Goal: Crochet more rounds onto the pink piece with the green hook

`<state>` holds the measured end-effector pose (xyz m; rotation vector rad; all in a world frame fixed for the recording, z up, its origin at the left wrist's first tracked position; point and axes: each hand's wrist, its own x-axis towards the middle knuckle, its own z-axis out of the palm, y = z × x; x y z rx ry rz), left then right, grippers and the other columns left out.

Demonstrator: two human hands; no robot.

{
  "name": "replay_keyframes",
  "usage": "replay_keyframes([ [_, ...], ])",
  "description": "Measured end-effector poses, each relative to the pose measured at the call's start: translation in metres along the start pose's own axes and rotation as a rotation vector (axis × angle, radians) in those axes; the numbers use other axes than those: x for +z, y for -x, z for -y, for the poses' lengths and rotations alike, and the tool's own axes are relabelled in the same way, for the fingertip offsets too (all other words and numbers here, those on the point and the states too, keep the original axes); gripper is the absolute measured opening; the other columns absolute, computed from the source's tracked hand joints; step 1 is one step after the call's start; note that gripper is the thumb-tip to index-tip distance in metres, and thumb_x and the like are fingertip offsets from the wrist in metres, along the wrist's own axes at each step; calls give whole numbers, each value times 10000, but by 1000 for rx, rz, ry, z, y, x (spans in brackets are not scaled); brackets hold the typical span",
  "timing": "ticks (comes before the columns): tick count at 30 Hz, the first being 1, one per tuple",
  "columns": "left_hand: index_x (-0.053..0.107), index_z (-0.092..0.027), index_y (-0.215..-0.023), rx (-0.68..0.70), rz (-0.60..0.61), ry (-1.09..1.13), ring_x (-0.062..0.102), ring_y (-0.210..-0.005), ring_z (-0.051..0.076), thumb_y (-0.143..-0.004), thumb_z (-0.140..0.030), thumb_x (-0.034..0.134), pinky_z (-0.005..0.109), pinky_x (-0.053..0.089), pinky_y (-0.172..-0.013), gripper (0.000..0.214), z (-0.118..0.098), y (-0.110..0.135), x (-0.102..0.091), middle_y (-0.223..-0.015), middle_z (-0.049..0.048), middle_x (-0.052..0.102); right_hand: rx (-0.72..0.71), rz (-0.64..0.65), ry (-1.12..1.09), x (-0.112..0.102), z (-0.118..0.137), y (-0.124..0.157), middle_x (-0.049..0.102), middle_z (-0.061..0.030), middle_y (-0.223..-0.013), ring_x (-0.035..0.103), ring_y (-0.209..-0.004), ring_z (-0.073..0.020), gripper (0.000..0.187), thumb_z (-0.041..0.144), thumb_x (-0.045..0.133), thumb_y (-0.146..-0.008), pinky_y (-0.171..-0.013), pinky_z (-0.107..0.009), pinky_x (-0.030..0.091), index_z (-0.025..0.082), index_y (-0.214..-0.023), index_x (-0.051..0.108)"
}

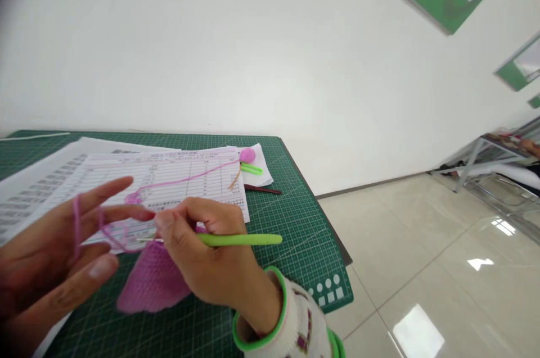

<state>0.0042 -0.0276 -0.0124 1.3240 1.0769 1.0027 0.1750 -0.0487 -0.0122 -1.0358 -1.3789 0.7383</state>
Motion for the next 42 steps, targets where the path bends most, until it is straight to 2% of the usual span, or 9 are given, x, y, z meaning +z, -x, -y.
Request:
replay_keyframes([
  [3,403,-512,-1423,-18,67,33,408,-442,29,-715,-388,835,100,449,-462,838,-5,3,6,-927,-53,738,-5,21,45,2,2,0,497,42,-541,447,-515,-50,361,354,537,-924,-508,-191,344,160,-620,562],
  [8,366,-580,-1393,-103,90,139,376,-427,26,-695,-350,857,96,362,-446,884,-15,5,11,-721,-94,685,-65,18,88,2,5,1,462,44,-531,434,-514,-51,379,329,515,-922,-520,-204,329,162,-582,513],
  [13,405,-535,-1396,-197,133,278,360,-416,29,-666,-304,883,121,348,-441,903,-20,5,10,-718,-75,694,-44,52,27,2,5,1,466,37,-525,416,-498,-57,409,372,499,-931,-490,-217,315,162,-581,523],
  [19,496,-549,-1331,-347,132,345,523,-536,72,-603,-273,912,150,444,-552,883,-25,7,8,-709,-79,691,-80,55,-91,3,4,1,523,47,-554,436,-502,-47,294,345,601,-888,-478,-184,348,167,-655,582],
  [23,484,-538,-1352,-321,139,328,581,-589,105,-635,-303,890,174,493,-581,856,-19,6,4,-740,-59,702,-124,67,-62,2,4,0,577,38,-614,497,-581,-54,272,336,706,-830,-563,-189,404,161,-646,607],
  [29,540,-469,-1332,-317,76,272,383,-440,48,-586,-254,904,182,470,-527,858,-21,7,7,-721,-67,664,-97,91,-60,2,3,3,579,56,-593,487,-542,-35,213,275,757,-779,-517,-158,383,158,-661,622],
  [36,511,-453,-1348,-349,114,262,485,-499,66,-596,-323,909,135,429,-514,860,-23,7,7,-679,-60,667,-190,9,65,4,6,3,544,55,-525,466,-489,-26,250,240,645,-853,-496,-150,383,154,-621,606],
  [39,528,-423,-1347,-370,130,293,474,-485,52,-612,-283,904,137,443,-519,838,-21,7,5,-721,-46,686,-279,-24,144,4,7,3,512,52,-515,451,-489,-43,268,197,593,-862,-506,-183,395,168,-597,565],
  [42,529,-427,-1343,-392,135,312,467,-473,50,-606,-281,909,129,432,-497,842,-22,7,6,-711,-48,680,-292,-23,163,3,7,4,489,48,-516,435,-491,-60,281,192,558,-870,-502,-211,398,185,-592,516],
])
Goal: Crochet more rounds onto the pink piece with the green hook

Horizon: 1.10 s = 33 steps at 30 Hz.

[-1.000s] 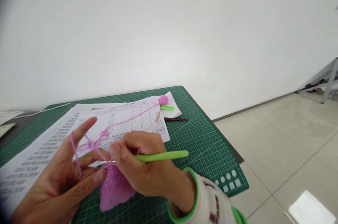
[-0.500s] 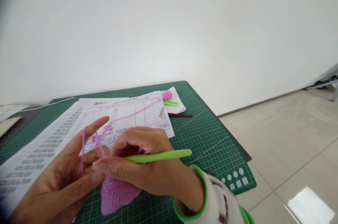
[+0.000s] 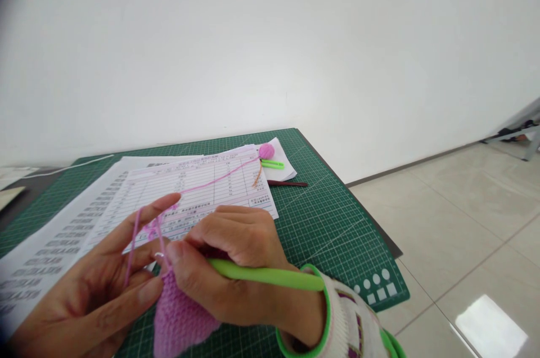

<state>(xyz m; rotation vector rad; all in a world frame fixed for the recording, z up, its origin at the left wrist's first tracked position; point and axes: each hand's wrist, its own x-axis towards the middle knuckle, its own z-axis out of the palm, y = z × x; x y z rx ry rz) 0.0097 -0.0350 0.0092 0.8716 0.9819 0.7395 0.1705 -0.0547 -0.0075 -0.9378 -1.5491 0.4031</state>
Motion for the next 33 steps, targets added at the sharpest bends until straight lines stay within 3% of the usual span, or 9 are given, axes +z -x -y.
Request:
replay_keyframes([
  [5,536,-441,-1326,-17,-11,54,458,-460,36,-566,-254,932,117,412,-493,877,0,0,1,-691,-52,693,7,8,-21,-1,0,2,507,36,-547,453,-518,-70,271,205,533,-885,-511,-227,383,189,-617,502],
  [10,492,-452,-1366,-5,67,-19,422,-437,14,-649,-310,892,115,338,-463,834,3,-3,-7,-748,-35,709,23,18,-37,-1,0,2,468,33,-533,425,-526,-71,306,195,497,-906,-517,-241,335,182,-601,476],
  [22,535,-426,-1335,6,122,-45,618,-575,128,-716,-345,843,209,457,-539,696,4,-5,-12,-761,-21,705,63,31,-40,-3,1,3,481,21,-540,442,-534,-73,354,258,464,-951,-525,-241,340,170,-614,523],
  [26,528,-418,-1350,-4,109,-33,656,-605,162,-690,-338,859,234,483,-559,742,4,-4,-11,-771,-9,715,64,61,-68,-3,0,3,534,18,-570,474,-544,-68,329,270,457,-956,-535,-222,376,173,-658,558],
  [33,549,-443,-1342,20,47,-17,639,-604,153,-661,-275,872,196,477,-529,773,5,-4,-13,-706,-17,701,9,105,3,0,-2,3,550,45,-588,481,-563,-52,208,242,596,-870,-571,-190,409,174,-678,556],
])
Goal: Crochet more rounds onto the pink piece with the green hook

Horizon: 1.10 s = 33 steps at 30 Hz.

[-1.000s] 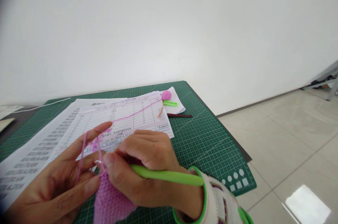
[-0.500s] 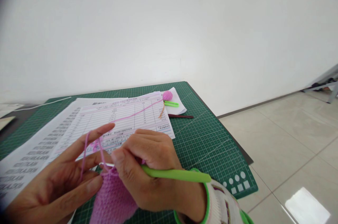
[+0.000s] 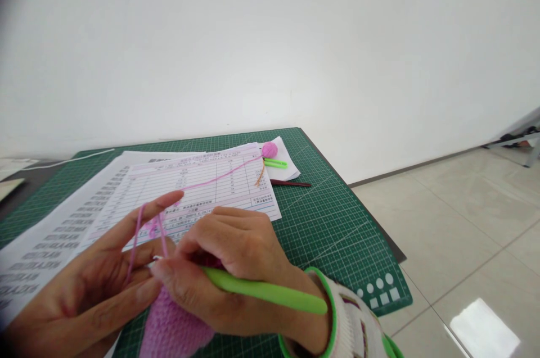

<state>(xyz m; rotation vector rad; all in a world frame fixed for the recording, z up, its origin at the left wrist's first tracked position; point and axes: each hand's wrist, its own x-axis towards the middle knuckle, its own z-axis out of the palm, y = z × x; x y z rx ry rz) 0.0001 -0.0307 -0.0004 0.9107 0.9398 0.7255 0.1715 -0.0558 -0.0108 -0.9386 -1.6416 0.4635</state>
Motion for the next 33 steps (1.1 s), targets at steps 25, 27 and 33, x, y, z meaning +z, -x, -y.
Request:
replay_keyframes([
  [25,484,-490,-1379,15,33,-81,596,-542,131,-698,-296,836,204,512,-529,791,4,-3,-4,-756,-13,724,158,-4,-153,-1,5,-2,531,63,-571,463,-524,-32,230,218,617,-868,-527,-170,396,171,-645,579],
  [27,484,-492,-1378,19,33,-80,602,-556,135,-699,-305,835,205,520,-539,787,4,-2,-4,-734,-18,712,138,-11,-86,0,4,-3,534,61,-574,464,-529,-29,217,198,602,-865,-536,-169,390,167,-652,579],
  [33,474,-495,-1382,45,-5,-82,622,-588,151,-671,-242,844,227,555,-572,840,4,-1,-5,-682,-38,687,89,-43,-7,2,3,-1,509,53,-574,460,-546,-43,250,177,581,-866,-546,-191,381,167,-622,524],
])
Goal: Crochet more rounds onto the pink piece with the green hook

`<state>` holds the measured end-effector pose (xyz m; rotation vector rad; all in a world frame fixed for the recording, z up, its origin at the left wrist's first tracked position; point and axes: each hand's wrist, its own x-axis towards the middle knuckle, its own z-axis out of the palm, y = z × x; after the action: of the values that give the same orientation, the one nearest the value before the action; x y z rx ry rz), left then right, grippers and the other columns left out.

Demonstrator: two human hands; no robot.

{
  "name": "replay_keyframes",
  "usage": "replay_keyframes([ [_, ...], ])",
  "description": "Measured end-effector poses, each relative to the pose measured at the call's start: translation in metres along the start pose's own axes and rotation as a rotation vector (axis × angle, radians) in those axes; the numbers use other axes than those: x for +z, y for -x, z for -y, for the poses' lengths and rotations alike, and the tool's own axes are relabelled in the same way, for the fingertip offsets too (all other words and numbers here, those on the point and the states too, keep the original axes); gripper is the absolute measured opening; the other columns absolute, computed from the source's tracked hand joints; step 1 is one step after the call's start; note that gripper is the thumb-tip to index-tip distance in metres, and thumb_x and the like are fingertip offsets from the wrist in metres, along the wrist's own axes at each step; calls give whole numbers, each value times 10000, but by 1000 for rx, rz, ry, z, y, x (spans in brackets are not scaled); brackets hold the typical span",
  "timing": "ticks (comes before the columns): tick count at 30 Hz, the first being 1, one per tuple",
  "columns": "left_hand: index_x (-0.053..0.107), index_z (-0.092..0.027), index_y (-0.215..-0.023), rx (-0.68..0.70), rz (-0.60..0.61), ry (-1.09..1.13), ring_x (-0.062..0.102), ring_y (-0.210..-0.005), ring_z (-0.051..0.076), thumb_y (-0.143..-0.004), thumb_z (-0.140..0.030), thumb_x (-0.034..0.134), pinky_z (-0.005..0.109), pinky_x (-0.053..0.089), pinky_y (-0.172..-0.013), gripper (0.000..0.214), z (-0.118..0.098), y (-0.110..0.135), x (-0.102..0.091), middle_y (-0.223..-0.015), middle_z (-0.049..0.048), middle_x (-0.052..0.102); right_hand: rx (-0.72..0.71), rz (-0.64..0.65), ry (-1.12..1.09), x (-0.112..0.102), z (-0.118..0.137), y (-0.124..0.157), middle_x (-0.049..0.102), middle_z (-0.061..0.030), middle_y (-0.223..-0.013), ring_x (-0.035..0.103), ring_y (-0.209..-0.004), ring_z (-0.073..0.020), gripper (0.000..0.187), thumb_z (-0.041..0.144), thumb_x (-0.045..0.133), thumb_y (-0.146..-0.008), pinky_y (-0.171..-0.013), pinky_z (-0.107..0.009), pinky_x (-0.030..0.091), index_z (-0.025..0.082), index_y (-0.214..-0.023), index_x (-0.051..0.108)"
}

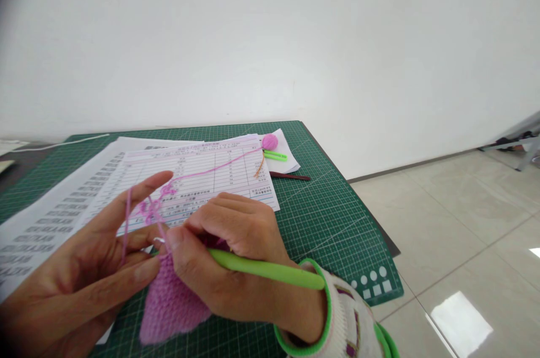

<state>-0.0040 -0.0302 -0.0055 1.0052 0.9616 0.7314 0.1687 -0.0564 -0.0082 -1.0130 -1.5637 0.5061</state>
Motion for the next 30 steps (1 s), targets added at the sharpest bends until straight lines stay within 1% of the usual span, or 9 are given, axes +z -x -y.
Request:
replay_keyframes([
  [3,449,-493,-1401,19,15,12,635,-601,158,-675,-244,837,215,542,-539,861,1,0,-1,-760,-23,720,-47,-29,32,0,0,1,428,59,-552,405,-527,-45,303,159,559,-872,-524,-204,346,172,-591,447],
  [5,442,-493,-1406,6,24,26,613,-594,142,-692,-259,832,198,532,-546,847,2,-1,-2,-748,-25,716,-90,-38,98,0,0,3,415,52,-555,400,-534,-53,311,148,528,-886,-526,-218,338,174,-594,427],
  [8,445,-493,-1403,-21,30,47,570,-568,109,-711,-280,833,165,502,-543,821,3,-2,0,-760,-22,726,-199,-62,235,3,-2,4,443,30,-560,410,-557,-82,307,141,481,-912,-548,-254,359,183,-612,427],
  [11,457,-479,-1397,-9,45,53,548,-535,97,-714,-275,831,162,481,-516,805,4,-3,1,-757,-22,725,-319,-105,369,7,-4,6,494,5,-550,401,-545,-102,301,106,463,-914,-534,-285,366,182,-623,458],
  [14,479,-474,-1381,5,45,59,562,-534,107,-713,-253,823,177,487,-510,783,5,-3,0,-738,-29,718,-371,-138,431,8,-4,8,567,-21,-579,431,-552,-115,263,96,459,-917,-534,-294,390,164,-670,518],
  [18,481,-477,-1380,16,42,43,587,-539,117,-706,-263,824,178,501,-509,786,4,-4,0,-717,-22,732,-298,-147,277,5,-2,8,582,-7,-606,486,-587,-100,280,194,439,-966,-576,-265,429,155,-713,552],
  [23,539,-464,-1341,24,-15,-5,622,-576,133,-634,-245,871,176,526,-533,811,1,-4,-1,-687,-18,736,-134,-59,5,-2,-1,4,549,19,-577,478,-563,-57,355,335,538,-950,-546,-203,402,134,-662,589],
  [26,569,-457,-1313,7,-16,-11,596,-520,122,-601,-219,884,175,484,-477,814,-2,-4,-2,-683,-24,727,-78,19,-89,-7,-1,3,571,12,-576,484,-554,-42,365,335,557,-942,-548,-182,409,118,-658,630],
  [30,568,-445,-1321,-20,-32,-39,614,-490,141,-580,-193,879,211,486,-466,842,-5,-3,2,-673,-9,738,-85,131,-144,-16,-3,2,604,-10,-593,523,-567,-44,351,289,538,-953,-554,-172,434,87,-699,671],
])
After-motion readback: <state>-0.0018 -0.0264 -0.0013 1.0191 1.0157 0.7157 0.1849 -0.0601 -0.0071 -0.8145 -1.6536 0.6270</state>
